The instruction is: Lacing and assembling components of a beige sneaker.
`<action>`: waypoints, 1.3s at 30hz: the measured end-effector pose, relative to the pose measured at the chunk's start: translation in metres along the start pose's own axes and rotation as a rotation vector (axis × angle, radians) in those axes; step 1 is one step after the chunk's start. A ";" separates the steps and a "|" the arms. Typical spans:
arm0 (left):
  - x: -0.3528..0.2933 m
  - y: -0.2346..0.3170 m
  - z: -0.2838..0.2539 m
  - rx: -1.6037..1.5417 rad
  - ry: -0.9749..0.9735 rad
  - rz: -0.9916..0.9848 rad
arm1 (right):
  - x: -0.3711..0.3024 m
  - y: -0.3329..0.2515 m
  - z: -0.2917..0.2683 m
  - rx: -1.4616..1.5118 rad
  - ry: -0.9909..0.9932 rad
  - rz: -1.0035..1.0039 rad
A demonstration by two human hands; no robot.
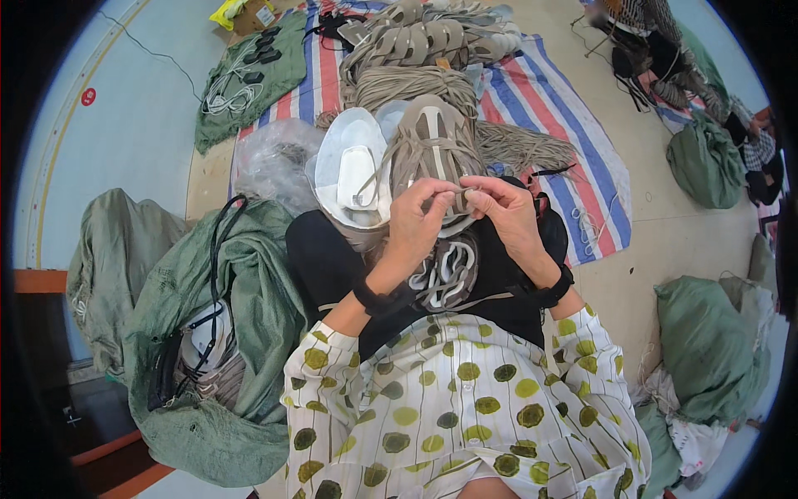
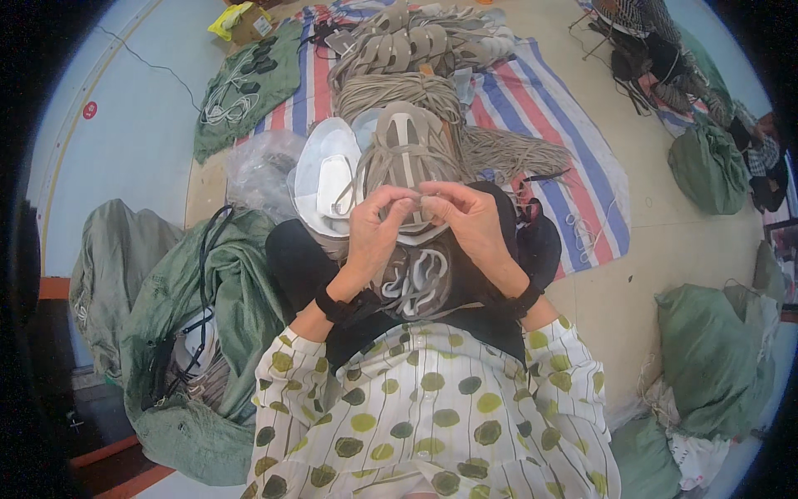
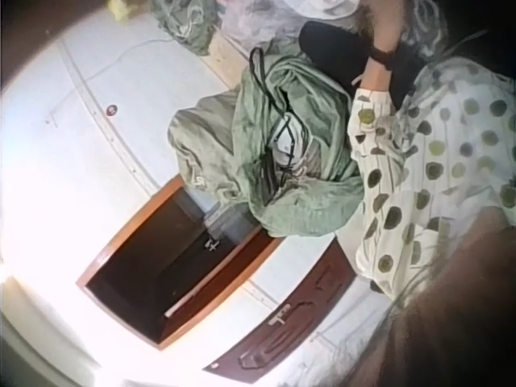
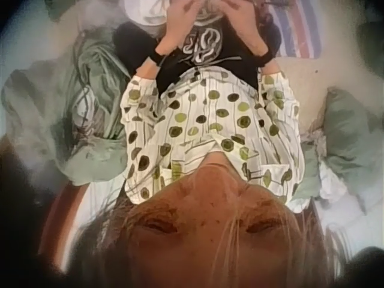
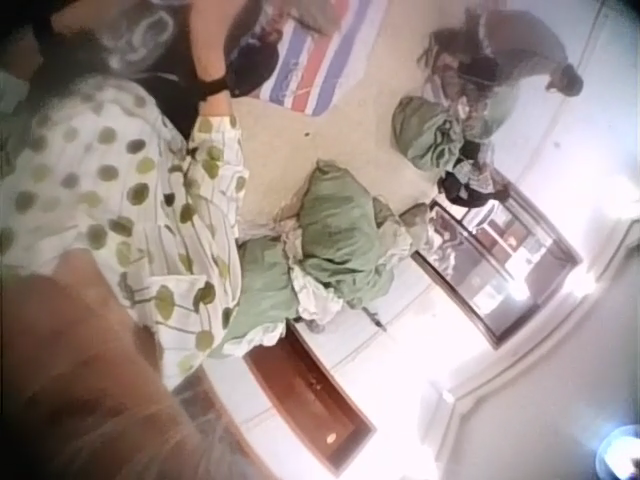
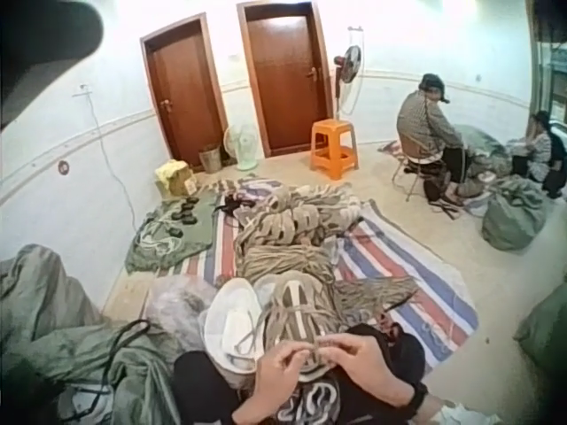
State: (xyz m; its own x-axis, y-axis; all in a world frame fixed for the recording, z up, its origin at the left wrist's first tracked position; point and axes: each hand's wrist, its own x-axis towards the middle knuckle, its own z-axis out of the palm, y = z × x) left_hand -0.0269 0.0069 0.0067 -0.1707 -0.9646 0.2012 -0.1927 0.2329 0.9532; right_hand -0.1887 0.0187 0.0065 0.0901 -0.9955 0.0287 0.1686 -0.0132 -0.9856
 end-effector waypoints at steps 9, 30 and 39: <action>-0.003 -0.004 0.009 0.025 -0.069 0.132 | -0.005 0.002 -0.001 -0.009 0.017 -0.019; -0.100 0.102 -0.029 0.120 -0.586 0.156 | 0.117 0.020 -0.016 -1.150 -0.273 -0.460; -0.073 0.185 -0.031 0.021 -0.513 0.070 | 0.132 -0.010 -0.037 -1.389 -0.557 -0.123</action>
State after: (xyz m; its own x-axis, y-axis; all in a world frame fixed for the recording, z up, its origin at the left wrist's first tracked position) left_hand -0.0201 0.1165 0.1759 -0.6348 -0.7629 0.1227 -0.1824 0.3022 0.9356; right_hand -0.2148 -0.1163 0.0144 0.5510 -0.8234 -0.1356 -0.8082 -0.4861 -0.3323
